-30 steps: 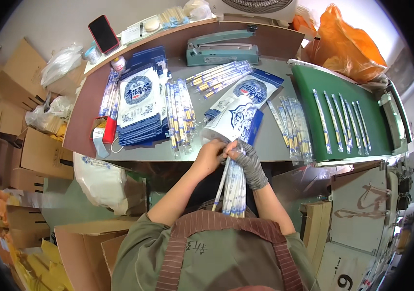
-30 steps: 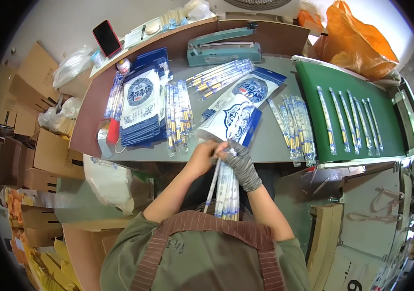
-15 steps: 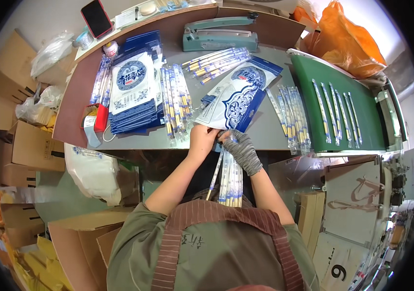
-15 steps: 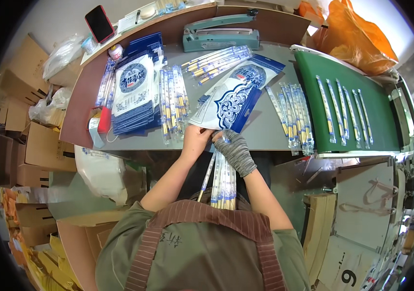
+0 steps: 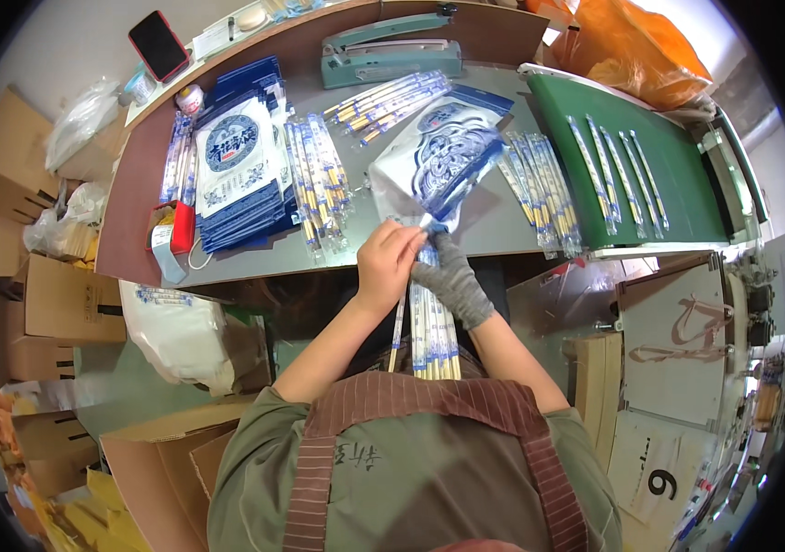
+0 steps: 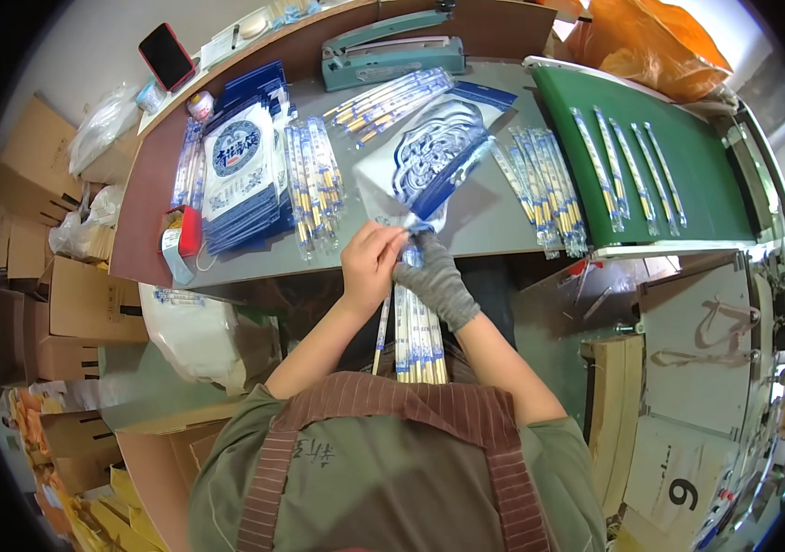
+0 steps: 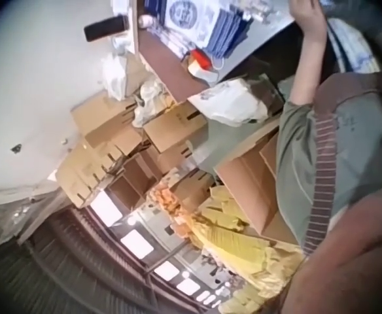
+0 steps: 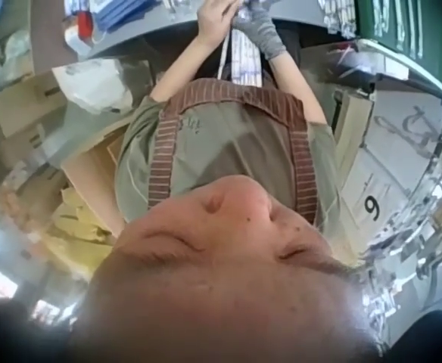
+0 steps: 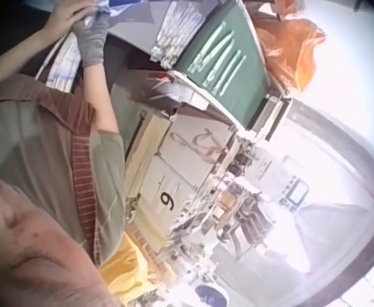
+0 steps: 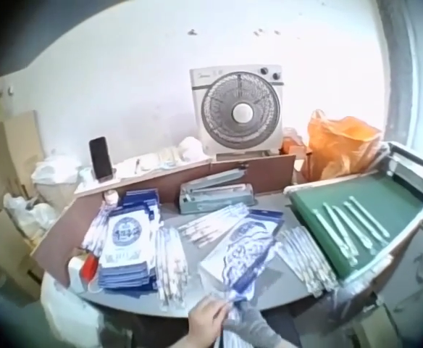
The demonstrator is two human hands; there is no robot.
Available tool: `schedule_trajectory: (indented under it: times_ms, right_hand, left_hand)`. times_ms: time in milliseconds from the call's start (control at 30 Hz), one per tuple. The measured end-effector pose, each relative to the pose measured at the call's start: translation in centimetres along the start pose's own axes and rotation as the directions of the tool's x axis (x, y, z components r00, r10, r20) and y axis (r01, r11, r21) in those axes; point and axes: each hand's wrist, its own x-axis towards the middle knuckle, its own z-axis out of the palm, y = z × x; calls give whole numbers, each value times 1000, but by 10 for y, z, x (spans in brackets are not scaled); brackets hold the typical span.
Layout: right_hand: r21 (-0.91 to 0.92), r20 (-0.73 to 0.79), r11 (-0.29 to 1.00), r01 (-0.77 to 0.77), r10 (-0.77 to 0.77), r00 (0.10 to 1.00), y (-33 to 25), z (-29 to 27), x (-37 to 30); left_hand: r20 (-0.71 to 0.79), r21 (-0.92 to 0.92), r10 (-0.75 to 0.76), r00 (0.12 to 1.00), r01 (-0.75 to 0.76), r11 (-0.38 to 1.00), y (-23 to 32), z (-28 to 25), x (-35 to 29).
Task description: Packaging small consumer items into larger plastic bags and then into cardboard shipping boxes.
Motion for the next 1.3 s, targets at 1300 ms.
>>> schedule_trajectory:
  times_ms: [1300]
  right_hand:
    - [-426, 105, 904, 20, 28, 994, -287, -201, 115]
  left_hand:
    - [709, 328, -272, 651, 37, 944, 164, -72, 308]
